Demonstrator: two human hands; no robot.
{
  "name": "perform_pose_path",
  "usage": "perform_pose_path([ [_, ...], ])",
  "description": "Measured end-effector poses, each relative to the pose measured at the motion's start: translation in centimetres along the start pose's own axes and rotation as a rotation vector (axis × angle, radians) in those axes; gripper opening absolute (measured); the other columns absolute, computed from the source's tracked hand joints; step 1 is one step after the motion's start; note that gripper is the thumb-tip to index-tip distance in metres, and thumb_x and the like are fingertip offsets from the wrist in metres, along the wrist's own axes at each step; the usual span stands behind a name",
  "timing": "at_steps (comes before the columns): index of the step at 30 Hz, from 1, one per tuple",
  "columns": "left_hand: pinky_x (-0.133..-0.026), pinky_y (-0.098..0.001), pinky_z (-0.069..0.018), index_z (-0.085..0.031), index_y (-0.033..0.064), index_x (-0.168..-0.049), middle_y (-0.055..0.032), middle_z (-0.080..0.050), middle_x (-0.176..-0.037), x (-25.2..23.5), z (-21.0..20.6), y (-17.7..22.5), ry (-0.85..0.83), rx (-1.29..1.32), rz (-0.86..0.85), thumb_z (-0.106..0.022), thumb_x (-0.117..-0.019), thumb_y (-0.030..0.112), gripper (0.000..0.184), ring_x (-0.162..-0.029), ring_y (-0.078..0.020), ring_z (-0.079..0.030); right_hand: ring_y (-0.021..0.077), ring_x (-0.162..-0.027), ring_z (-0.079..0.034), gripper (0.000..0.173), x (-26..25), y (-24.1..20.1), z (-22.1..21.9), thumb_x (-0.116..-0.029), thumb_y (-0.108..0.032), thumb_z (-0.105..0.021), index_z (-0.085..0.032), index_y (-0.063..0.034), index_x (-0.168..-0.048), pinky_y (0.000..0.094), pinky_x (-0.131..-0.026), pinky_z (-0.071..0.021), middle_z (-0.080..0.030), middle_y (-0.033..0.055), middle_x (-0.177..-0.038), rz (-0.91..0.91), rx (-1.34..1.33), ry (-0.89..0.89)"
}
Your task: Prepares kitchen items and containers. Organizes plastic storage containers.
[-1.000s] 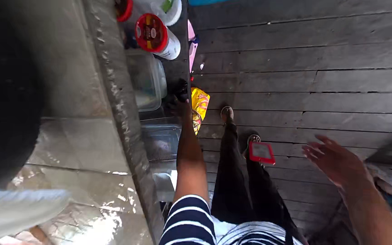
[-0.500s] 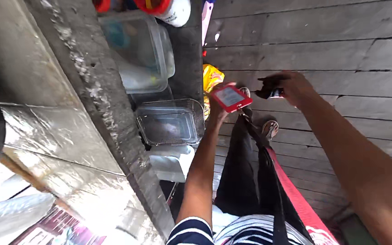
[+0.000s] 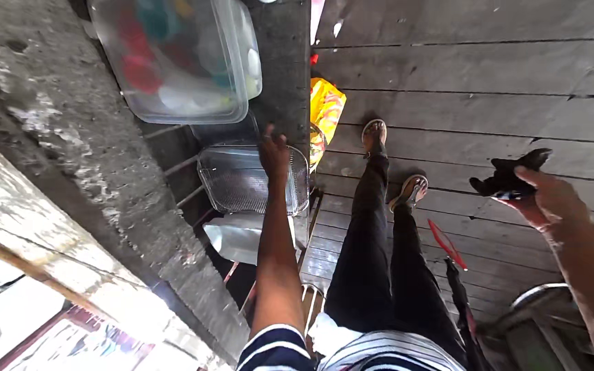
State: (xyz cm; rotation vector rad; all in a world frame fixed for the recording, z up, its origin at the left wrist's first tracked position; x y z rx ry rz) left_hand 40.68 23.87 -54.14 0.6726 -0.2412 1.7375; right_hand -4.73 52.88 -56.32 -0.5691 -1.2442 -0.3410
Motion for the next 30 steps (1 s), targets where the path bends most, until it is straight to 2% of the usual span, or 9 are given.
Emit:
perform_pose_path([
  [3,-0.119,-0.0490,-0.0349,-0.031,0.0003,-0.158,-0.0266,-0.039,-0.158,-4.8,0.5,-1.2,0.154,-0.089,0.073,-0.048,-0.1066,0.023,0.059,-0.145,-0.0395,-0.041,0.0139,-0.106,-0.066,0.037,0.5,-1.7,0.6,-0.1062,-0.034,-0.048,-0.051,-0.0129,-0.136,0.0368,-0.091,-0.0575,-0.063,0.0023,-0.122,0.077,-0.091,-0.020],
  [6,-0.107,-0.0512,-0.0485,-0.045,0.0071,-0.153,-0.0192,-0.051,-0.151,-5.7,-0.3,-1.9,0.169,-0.289,0.159,-0.050,-0.1035,0.016,0.050,-0.133,-0.0345,-0.056,0.0151,-0.113,-0.064,0.043,1.7,-4.7,-0.5,-0.1055,-0.045,-0.042,-0.048,-0.0166,-0.136,0.0396,-0.095,-0.0559,-0.062,0.0007,-0.124,0.166,-0.121,-0.037],
  [9,-0.112,-0.0529,-0.0422,-0.051,-0.0018,-0.144,-0.0245,-0.053,-0.146,-4.1,0.3,0.5,0.085,-0.361,0.227,-0.055,-0.1001,0.020,0.050,-0.137,-0.0386,-0.051,0.0100,-0.103,-0.064,0.042,3.8,-7.8,-2.8,-0.1077,-0.043,-0.036,-0.051,-0.0128,-0.132,0.0342,-0.090,-0.0557,-0.063,-0.0005,-0.117,0.280,0.020,0.021],
  [13,-0.119,-0.0469,-0.0359,-0.042,-0.0025,-0.152,-0.0267,-0.050,-0.149,2.9,-2.5,6.4,0.164,0.222,-0.062,-0.055,-0.1047,0.025,0.056,-0.141,-0.0367,-0.048,0.0018,-0.089,-0.062,0.023,7.6,-9.6,-7.9,-0.1043,-0.020,-0.050,-0.060,-0.0060,-0.119,0.0263,-0.081,-0.0553,-0.063,-0.0029,-0.105,0.441,0.220,-0.041],
  [18,-0.099,-0.0445,-0.0539,-0.047,0.0052,-0.151,-0.0189,-0.058,-0.144,14.1,-9.1,12.3,-0.425,1.102,-0.030,-0.042,-0.1108,0.026,0.046,-0.125,-0.0279,-0.062,0.0203,-0.113,-0.061,0.049,12.1,-7.4,-13.2,-0.1006,-0.009,-0.059,-0.043,0.0042,-0.144,0.0372,-0.099,-0.0499,-0.059,0.0235,-0.132,0.716,0.605,-0.245],
  [20,-0.099,-0.0461,-0.0538,-0.041,0.0036,-0.153,-0.0221,-0.056,-0.143,17.5,-10.4,10.0,-0.359,1.257,0.061,-0.041,-0.1109,0.026,0.048,-0.124,-0.0301,-0.061,0.0279,-0.126,-0.056,0.049,12.5,-5.1,-13.4,-0.1016,-0.006,-0.056,-0.042,0.0110,-0.145,0.0383,-0.110,-0.0421,-0.053,0.0310,-0.139,0.837,0.715,-0.282],
  [23,-0.095,-0.0428,-0.0540,-0.040,0.0034,-0.153,-0.0228,-0.056,-0.140,24.8,-11.8,3.3,-0.156,1.261,0.280,-0.045,-0.1094,0.023,0.048,-0.117,-0.0282,-0.062,0.0238,-0.115,-0.061,0.041,9.4,0.5,-10.5,-0.1039,-0.019,-0.045,-0.055,0.0068,-0.134,0.0389,-0.102,-0.0481,-0.062,0.0244,-0.128,0.875,0.786,-0.294],
  [26,-0.105,-0.0469,-0.0498,-0.041,-0.0023,-0.152,-0.0290,-0.054,-0.142,30.7,-13.1,-1.7,-0.054,0.964,0.234,-0.058,-0.1041,0.019,0.055,-0.128,-0.0355,-0.058,0.0445,-0.117,-0.061,0.037,12.2,5.4,-10.4,-0.0987,-0.013,-0.065,-0.061,0.0051,-0.131,0.0626,-0.101,-0.0445,-0.063,0.0310,-0.125,0.697,0.926,-0.282],
  [30,-0.115,-0.0610,-0.0343,-0.034,0.0018,-0.157,-0.0333,-0.036,-0.156,32.9,-10.6,-10.4,0.255,0.335,0.492,-0.068,-0.0965,0.039,0.079,-0.144,-0.0494,-0.037,0.0412,-0.110,-0.064,0.038,13.6,12.6,-10.3,-0.0969,-0.017,-0.071,-0.062,0.0006,-0.130,0.0632,-0.096,-0.0490,-0.065,0.0267,-0.120,0.551,0.983,-0.414],
])
Point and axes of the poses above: each hand's wrist, its own x-axis away from the middle knuckle, its own z-axis out of the back of the hand, y = z × x, the point moved 3 cm from there along -x, towards the middle knuckle
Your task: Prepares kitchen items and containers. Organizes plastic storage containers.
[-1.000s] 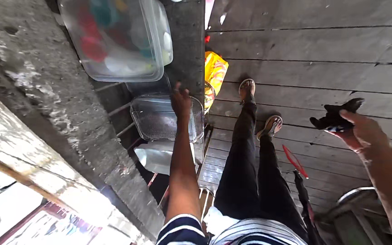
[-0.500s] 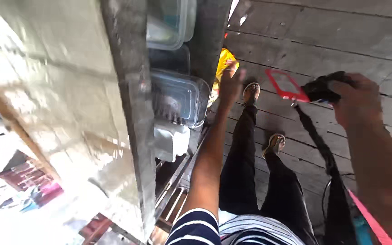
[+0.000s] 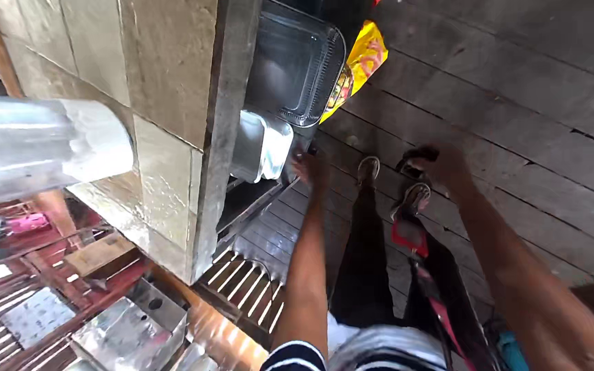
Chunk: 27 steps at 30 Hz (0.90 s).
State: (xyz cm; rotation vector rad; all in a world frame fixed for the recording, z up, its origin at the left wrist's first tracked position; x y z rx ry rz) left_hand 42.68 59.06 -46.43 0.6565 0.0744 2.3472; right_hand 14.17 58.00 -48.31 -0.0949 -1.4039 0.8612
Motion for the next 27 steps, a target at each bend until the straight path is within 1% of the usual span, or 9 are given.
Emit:
perform_pose_path([
  [3,-0.117,-0.0666,-0.0238,-0.027,0.0023,-0.160,-0.0346,-0.026,-0.161,-8.3,3.5,-4.7,0.184,-0.216,-0.034,-0.065,-0.0968,0.036,0.081,-0.149,-0.0533,-0.024,0.0411,-0.111,-0.063,0.038,-0.1,2.9,-2.0,-0.1002,-0.017,-0.067,-0.060,0.0017,-0.132,0.0608,-0.098,-0.0479,-0.064,0.0277,-0.121,-0.038,-0.003,-0.057],
  [5,-0.107,-0.0671,-0.0385,-0.046,0.0050,-0.151,-0.0311,-0.047,-0.149,-12.1,5.1,-7.5,0.135,-0.310,-0.069,-0.059,-0.1015,0.029,0.056,-0.138,-0.0512,-0.044,0.0411,-0.114,-0.062,0.035,0.4,5.7,-2.8,-0.1016,-0.016,-0.064,-0.060,0.0019,-0.132,0.0601,-0.100,-0.0468,-0.063,0.0279,-0.123,-0.088,-0.002,-0.047],
  [7,-0.109,-0.0624,-0.0399,-0.054,0.0023,-0.145,-0.0288,-0.054,-0.144,-13.8,7.5,-7.0,0.117,-0.271,-0.092,-0.049,-0.1067,0.026,0.045,-0.134,-0.0464,-0.051,0.0421,-0.117,-0.060,0.036,0.2,7.6,-2.8,-0.1019,-0.016,-0.063,-0.060,0.0009,-0.133,0.0608,-0.101,-0.0451,-0.062,0.0285,-0.126,-0.126,-0.036,-0.001],
  [10,-0.114,-0.0464,-0.0390,-0.057,-0.0060,-0.139,-0.0266,-0.060,-0.138,-8.8,12.7,-4.7,0.415,0.089,-0.114,-0.055,-0.1058,0.024,0.045,-0.133,-0.0346,-0.056,0.0394,-0.119,-0.059,0.036,1.5,9.7,-3.1,-0.1029,-0.016,-0.062,-0.058,0.0005,-0.135,0.0589,-0.102,-0.0449,-0.061,0.0276,-0.129,-0.175,-0.138,0.059],
  [13,-0.102,-0.0311,-0.0517,-0.049,-0.0072,-0.133,-0.0128,-0.063,-0.122,-4.2,15.0,-5.6,0.714,0.787,-0.321,-0.057,-0.1032,0.012,0.037,-0.116,-0.0137,-0.062,0.0371,-0.117,-0.060,0.036,2.5,10.3,-2.9,-0.1036,-0.015,-0.060,-0.058,0.0016,-0.135,0.0567,-0.101,-0.0457,-0.060,0.0277,-0.129,-0.199,-0.210,0.106],
  [15,-0.102,-0.0383,-0.0529,-0.039,-0.0046,-0.136,-0.0125,-0.059,-0.120,-4.2,14.0,-6.7,0.683,1.189,-0.390,-0.042,-0.1078,0.005,0.030,-0.113,-0.0172,-0.062,0.0347,-0.115,-0.060,0.036,2.9,11.1,-3.1,-0.1038,-0.016,-0.059,-0.057,0.0010,-0.136,0.0546,-0.099,-0.0475,-0.060,0.0263,-0.129,-0.202,-0.233,0.107],
  [18,-0.100,-0.0399,-0.0536,-0.037,0.0021,-0.139,-0.0134,-0.058,-0.122,-5.5,8.7,-9.6,0.581,1.510,-0.134,-0.029,-0.1136,0.021,0.033,-0.111,-0.0210,-0.062,0.0302,-0.111,-0.061,0.036,3.5,11.6,-3.6,-0.1048,-0.016,-0.057,-0.055,-0.0002,-0.137,0.0499,-0.097,-0.0491,-0.060,0.0236,-0.128,-0.238,-0.278,0.097],
  [23,-0.104,-0.0335,-0.0500,-0.028,0.0064,-0.152,-0.0144,-0.048,-0.144,-6.9,-0.7,-9.7,0.422,1.677,0.262,-0.026,-0.1141,0.033,0.046,-0.127,-0.0226,-0.056,0.0167,-0.095,-0.057,0.031,4.9,10.6,-3.7,-0.1068,-0.015,-0.052,-0.055,0.0016,-0.133,0.0386,-0.087,-0.0485,-0.061,0.0169,-0.116,-0.255,-0.232,0.071],
  [27,-0.099,-0.0387,-0.0525,-0.030,0.0071,-0.146,-0.0138,-0.053,-0.131,-9.3,-1.9,-10.5,0.312,1.705,0.366,-0.020,-0.1137,0.039,0.046,-0.116,-0.0226,-0.060,0.0117,-0.094,-0.057,0.030,5.2,10.3,-2.8,-0.1073,-0.015,-0.051,-0.055,0.0028,-0.132,0.0326,-0.087,-0.0487,-0.060,0.0142,-0.114,-0.259,-0.239,0.077],
])
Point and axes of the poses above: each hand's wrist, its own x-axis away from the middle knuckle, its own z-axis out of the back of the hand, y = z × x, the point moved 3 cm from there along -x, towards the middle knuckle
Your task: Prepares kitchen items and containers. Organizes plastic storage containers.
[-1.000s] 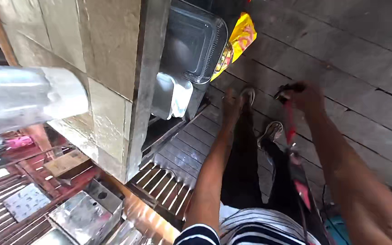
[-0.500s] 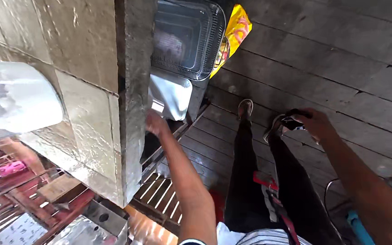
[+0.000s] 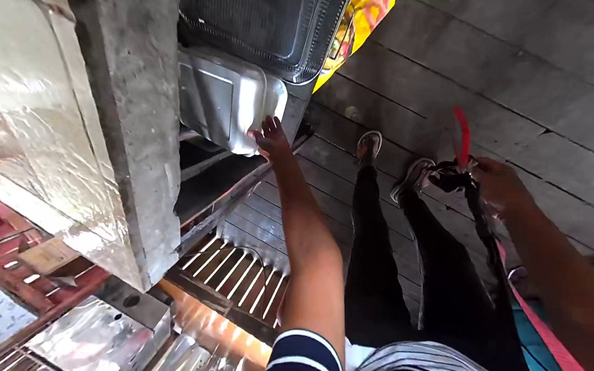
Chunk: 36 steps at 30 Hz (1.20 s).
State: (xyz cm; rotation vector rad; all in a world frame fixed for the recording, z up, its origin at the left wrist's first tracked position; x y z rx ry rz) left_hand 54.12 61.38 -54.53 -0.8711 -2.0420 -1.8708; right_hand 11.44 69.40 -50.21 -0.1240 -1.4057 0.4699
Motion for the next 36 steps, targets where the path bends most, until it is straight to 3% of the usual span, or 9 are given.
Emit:
perform_pose_path([
  [3,-0.092,-0.0398,-0.0556,-0.031,0.0090,-0.147,-0.0145,-0.054,-0.130,-1.1,1.4,0.4,0.075,-0.117,0.053,-0.028,-0.1121,0.046,0.051,-0.111,-0.0237,-0.062,0.0124,-0.094,-0.059,0.030,-2.0,0.6,0.7,-0.1057,-0.015,-0.054,-0.054,-0.0003,-0.132,0.0331,-0.085,-0.0520,-0.060,0.0117,-0.114,-0.002,-0.053,0.005],
  [6,-0.102,-0.0423,-0.0535,-0.027,0.0127,-0.155,-0.0180,-0.042,-0.150,0.8,2.2,1.0,0.199,-0.092,0.140,-0.041,-0.1092,0.045,0.058,-0.131,-0.0306,-0.053,0.0144,-0.097,-0.060,0.031,-3.2,-0.4,1.1,-0.1050,-0.018,-0.055,-0.055,-0.0012,-0.132,0.0366,-0.087,-0.0521,-0.061,0.0131,-0.117,0.019,-0.075,0.046],
  [10,-0.110,-0.0598,-0.0433,-0.018,0.0213,-0.161,-0.0137,-0.029,-0.163,-0.7,3.5,0.8,0.166,-0.059,-0.009,-0.028,-0.1082,0.055,0.063,-0.146,-0.0342,-0.037,0.0067,-0.089,-0.059,0.027,-3.7,-3.1,0.8,-0.1028,-0.020,-0.057,-0.058,-0.0042,-0.124,0.0298,-0.081,-0.0531,-0.060,0.0039,-0.108,0.105,-0.155,0.123],
  [15,-0.100,-0.0615,-0.0503,-0.030,0.0106,-0.155,-0.0220,-0.037,-0.155,2.5,0.9,2.0,0.175,-0.494,0.221,-0.046,-0.1080,0.037,0.056,-0.136,-0.0400,-0.048,0.0036,-0.089,-0.064,0.017,-4.3,-5.7,-0.7,-0.1021,-0.017,-0.056,-0.060,-0.0105,-0.118,0.0268,-0.080,-0.0565,-0.064,-0.0037,-0.103,0.202,-0.242,0.074],
  [17,-0.098,-0.0492,-0.0498,-0.036,0.0073,-0.151,-0.0195,-0.044,-0.146,4.1,0.1,4.7,0.130,-0.660,0.041,-0.048,-0.1075,0.034,0.053,-0.124,-0.0309,-0.051,0.0047,-0.088,-0.064,0.016,-4.6,-6.2,-1.8,-0.1020,-0.015,-0.056,-0.060,-0.0094,-0.117,0.0275,-0.080,-0.0566,-0.064,-0.0026,-0.102,0.202,-0.265,0.058],
  [21,-0.117,-0.0441,-0.0376,-0.036,-0.0021,-0.154,-0.0262,-0.041,-0.155,-3.0,0.6,10.6,0.252,-1.271,-0.455,-0.051,-0.1069,0.031,0.059,-0.143,-0.0350,-0.042,0.0049,-0.087,-0.064,0.018,-4.4,-6.6,-4.0,-0.1021,-0.016,-0.056,-0.060,-0.0079,-0.117,0.0277,-0.079,-0.0565,-0.063,-0.0014,-0.101,0.189,-0.260,0.028],
  [25,-0.104,-0.0580,-0.0421,-0.050,-0.0015,-0.144,-0.0268,-0.046,-0.148,-9.1,-0.9,13.2,0.330,-1.601,-0.320,-0.043,-0.1067,0.028,0.048,-0.133,-0.0405,-0.047,0.0065,-0.088,-0.065,0.020,-4.5,-6.6,-4.7,-0.1035,-0.013,-0.054,-0.060,-0.0059,-0.121,0.0282,-0.080,-0.0572,-0.065,0.0013,-0.103,0.163,-0.331,0.018],
  [30,-0.108,-0.0507,-0.0439,-0.050,-0.0087,-0.139,-0.0271,-0.051,-0.142,-11.1,-0.6,14.0,0.175,-1.656,-0.324,-0.050,-0.1038,0.016,0.043,-0.131,-0.0363,-0.051,0.0060,-0.088,-0.063,0.026,-4.9,-6.2,-4.6,-0.1041,-0.018,-0.055,-0.060,-0.0060,-0.126,0.0282,-0.079,-0.0548,-0.065,0.0023,-0.105,0.108,-0.323,0.052],
  [36,-0.121,-0.0401,-0.0269,-0.040,-0.0076,-0.150,-0.0258,-0.041,-0.157,-5.9,-3.6,16.8,0.415,-1.782,-0.485,-0.038,-0.1094,0.016,0.047,-0.149,-0.0324,-0.035,0.0023,-0.087,-0.061,0.025,-3.6,-10.1,-4.9,-0.1048,-0.026,-0.051,-0.063,-0.0043,-0.111,0.0282,-0.082,-0.0532,-0.062,-0.0001,-0.096,0.314,-0.180,0.163],
])
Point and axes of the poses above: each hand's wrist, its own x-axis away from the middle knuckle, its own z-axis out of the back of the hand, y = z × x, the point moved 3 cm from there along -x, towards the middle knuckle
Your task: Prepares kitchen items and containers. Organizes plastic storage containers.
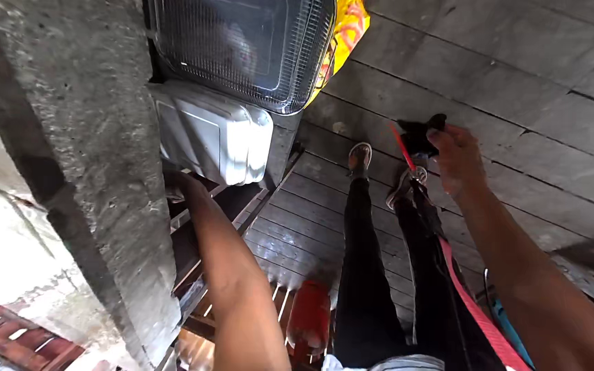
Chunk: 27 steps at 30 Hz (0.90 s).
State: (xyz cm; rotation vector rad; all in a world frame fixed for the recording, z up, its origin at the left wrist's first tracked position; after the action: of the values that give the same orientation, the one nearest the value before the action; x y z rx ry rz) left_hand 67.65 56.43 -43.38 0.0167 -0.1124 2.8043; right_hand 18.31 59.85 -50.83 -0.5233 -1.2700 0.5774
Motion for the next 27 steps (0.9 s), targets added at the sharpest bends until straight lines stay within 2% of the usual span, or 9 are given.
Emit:
perform_pose_path([
  [3,-0.107,-0.0293,-0.0429,-0.054,-0.0068,-0.138,-0.0203,-0.061,-0.133,3.8,1.1,-2.1,0.266,0.494,-0.178,-0.043,-0.1078,0.020,0.041,-0.127,-0.0211,-0.057,0.0128,-0.102,-0.063,0.033,-1.1,-2.3,-1.6,-0.0983,-0.017,-0.054,-0.064,0.0000,-0.125,0.0344,-0.091,-0.0534,-0.065,0.0129,-0.115,0.183,0.026,0.030],
  [5,-0.084,-0.0240,-0.0514,-0.052,-0.0029,-0.134,-0.0080,-0.060,-0.111,9.6,1.5,-3.1,0.077,0.835,-0.169,-0.045,-0.1097,0.022,0.036,-0.096,-0.0087,-0.059,0.0137,-0.105,-0.064,0.040,-1.4,-4.4,-3.4,-0.0971,-0.014,-0.056,-0.059,-0.0009,-0.134,0.0341,-0.093,-0.0545,-0.065,0.0137,-0.122,0.245,0.021,0.003],
  [7,-0.079,-0.0267,-0.0536,-0.049,-0.0018,-0.136,-0.0058,-0.059,-0.106,15.8,1.3,-4.3,-0.193,0.954,-0.057,-0.046,-0.1089,0.017,0.033,-0.087,-0.0080,-0.059,0.0125,-0.100,-0.066,0.047,-0.8,-7.0,-6.7,-0.0947,-0.008,-0.060,-0.051,0.0016,-0.140,0.0320,-0.088,-0.0572,-0.065,0.0136,-0.119,0.281,-0.051,-0.037],
  [13,-0.074,-0.0251,-0.0543,-0.055,-0.0083,-0.125,-0.0071,-0.061,-0.094,24.8,-2.3,-10.1,-0.628,0.832,0.210,-0.041,-0.1080,0.008,0.028,-0.079,-0.0081,-0.060,0.0136,-0.083,-0.064,0.022,8.1,-15.6,-27.8,-0.0862,0.008,-0.070,-0.066,0.0079,-0.107,0.0294,-0.074,-0.0557,-0.067,0.0129,-0.093,0.255,-0.450,-0.644],
  [17,-0.079,-0.0296,-0.0550,-0.056,-0.0182,-0.116,-0.0219,-0.063,-0.098,27.2,-1.7,-11.0,-0.666,0.664,0.055,-0.036,-0.1075,0.002,0.029,-0.086,-0.0175,-0.062,0.0334,-0.130,-0.055,0.052,11.6,-18.6,-35.6,-0.0923,-0.004,-0.070,-0.054,0.0099,-0.139,0.0428,-0.111,-0.0403,-0.063,0.0258,-0.133,0.507,-0.086,-0.870],
  [19,-0.097,-0.0295,-0.0475,-0.052,-0.0058,-0.129,-0.0129,-0.062,-0.111,26.6,1.8,-7.9,-0.884,0.475,0.436,-0.031,-0.1103,0.002,0.029,-0.101,-0.0128,-0.059,0.0343,-0.120,-0.060,0.041,9.7,-17.6,-35.3,-0.0872,-0.002,-0.073,-0.065,0.0082,-0.126,0.0448,-0.102,-0.0469,-0.066,0.0248,-0.123,0.569,-0.050,-0.704],
  [21,-0.069,-0.0199,-0.0558,-0.058,-0.0035,-0.105,-0.0004,-0.063,-0.078,26.4,-1.3,-11.1,-0.707,0.855,0.225,-0.041,-0.1024,0.001,0.018,-0.071,-0.0039,-0.063,0.0257,-0.101,-0.067,0.018,6.1,-15.2,-32.4,-0.0921,-0.001,-0.066,-0.069,0.0072,-0.108,0.0393,-0.087,-0.0532,-0.070,0.0189,-0.105,0.584,-0.047,-0.590],
  [23,-0.067,-0.0195,-0.0555,-0.059,-0.0033,-0.106,0.0033,-0.061,-0.076,25.5,-3.2,-11.6,-0.691,0.951,0.186,-0.046,-0.1013,0.000,0.015,-0.068,-0.0023,-0.062,0.0248,-0.101,-0.067,0.018,2.1,-11.5,-27.9,-0.0967,-0.007,-0.059,-0.070,0.0062,-0.104,0.0403,-0.090,-0.0521,-0.071,0.0176,-0.103,0.594,0.108,-0.518],
  [27,-0.082,-0.0267,-0.0556,-0.061,-0.0086,-0.118,-0.0048,-0.066,-0.096,23.9,-5.4,-9.3,-0.846,0.787,-0.107,-0.049,-0.1029,0.001,0.021,-0.083,-0.0055,-0.063,0.0343,-0.126,-0.058,0.048,-1.9,-3.9,-18.5,-0.0994,-0.036,-0.065,-0.064,-0.0052,-0.136,0.0544,-0.109,-0.0438,-0.063,0.0204,-0.133,0.409,0.461,-0.728],
])
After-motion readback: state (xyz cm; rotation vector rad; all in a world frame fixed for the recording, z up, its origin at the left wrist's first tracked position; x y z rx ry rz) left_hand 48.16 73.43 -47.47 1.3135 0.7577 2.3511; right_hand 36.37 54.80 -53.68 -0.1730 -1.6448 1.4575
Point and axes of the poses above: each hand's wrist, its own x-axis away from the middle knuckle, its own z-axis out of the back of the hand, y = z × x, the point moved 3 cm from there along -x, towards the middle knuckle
